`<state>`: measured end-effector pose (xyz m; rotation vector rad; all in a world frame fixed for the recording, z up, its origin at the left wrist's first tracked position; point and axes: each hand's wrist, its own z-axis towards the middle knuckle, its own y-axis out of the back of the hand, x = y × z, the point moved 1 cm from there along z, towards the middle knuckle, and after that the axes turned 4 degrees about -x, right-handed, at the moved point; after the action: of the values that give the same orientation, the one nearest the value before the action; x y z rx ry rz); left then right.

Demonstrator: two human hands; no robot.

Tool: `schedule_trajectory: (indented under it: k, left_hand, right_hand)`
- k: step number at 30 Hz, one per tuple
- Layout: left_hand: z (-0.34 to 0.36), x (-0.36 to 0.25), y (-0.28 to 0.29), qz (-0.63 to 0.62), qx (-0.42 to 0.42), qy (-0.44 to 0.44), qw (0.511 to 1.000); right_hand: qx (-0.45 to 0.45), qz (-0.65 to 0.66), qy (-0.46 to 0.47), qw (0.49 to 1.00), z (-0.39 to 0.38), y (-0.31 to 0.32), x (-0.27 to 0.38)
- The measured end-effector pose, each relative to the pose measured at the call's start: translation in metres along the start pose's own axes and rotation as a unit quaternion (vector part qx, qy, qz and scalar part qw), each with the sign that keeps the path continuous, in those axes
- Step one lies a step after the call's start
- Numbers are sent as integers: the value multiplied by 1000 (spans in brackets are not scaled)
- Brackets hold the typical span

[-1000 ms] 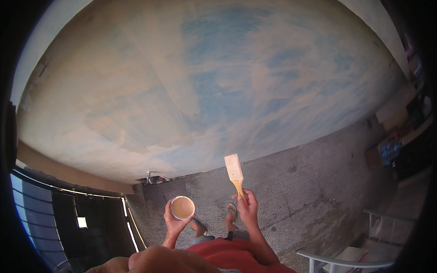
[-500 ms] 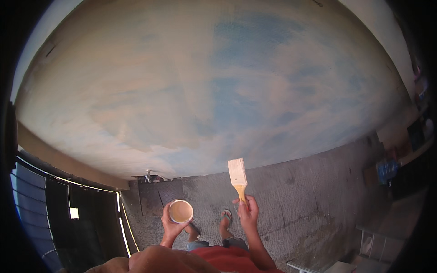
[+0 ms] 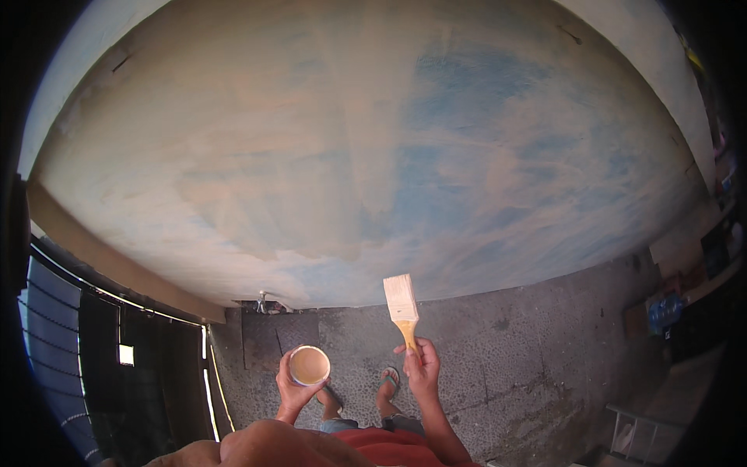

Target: The person paints a ceiling using a paintbrush and a small container of paint. They repeatedly dip the brush into the container and apply paint to the ceiling surface in broad strokes.

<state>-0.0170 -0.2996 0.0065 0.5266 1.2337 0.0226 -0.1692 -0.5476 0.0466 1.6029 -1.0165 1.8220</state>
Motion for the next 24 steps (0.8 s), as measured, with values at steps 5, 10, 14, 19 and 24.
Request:
schedule_trajectory:
  k: [5,10,14,19,24]
  left_hand:
    - [-5,6,-3,-1,-1,8,1000]
    - [-13,3,-8,-24,-16,35,999]
    - [-19,12,-13,-44,-31,45,998]
    - [-26,28,-25,-54,-36,56,996]
    - [-24,44,-32,-34,-53,12,998]
  right_hand:
    - [9,3,-7,1000,1,4,-5]
    - [11,-6,-17,1000,1,13,-6]
    - [19,-12,-22,1000,4,14,-3]
    - [31,-41,-22,998,4,26,-8]
    - [32,-46,-38,998,3,29,-7]
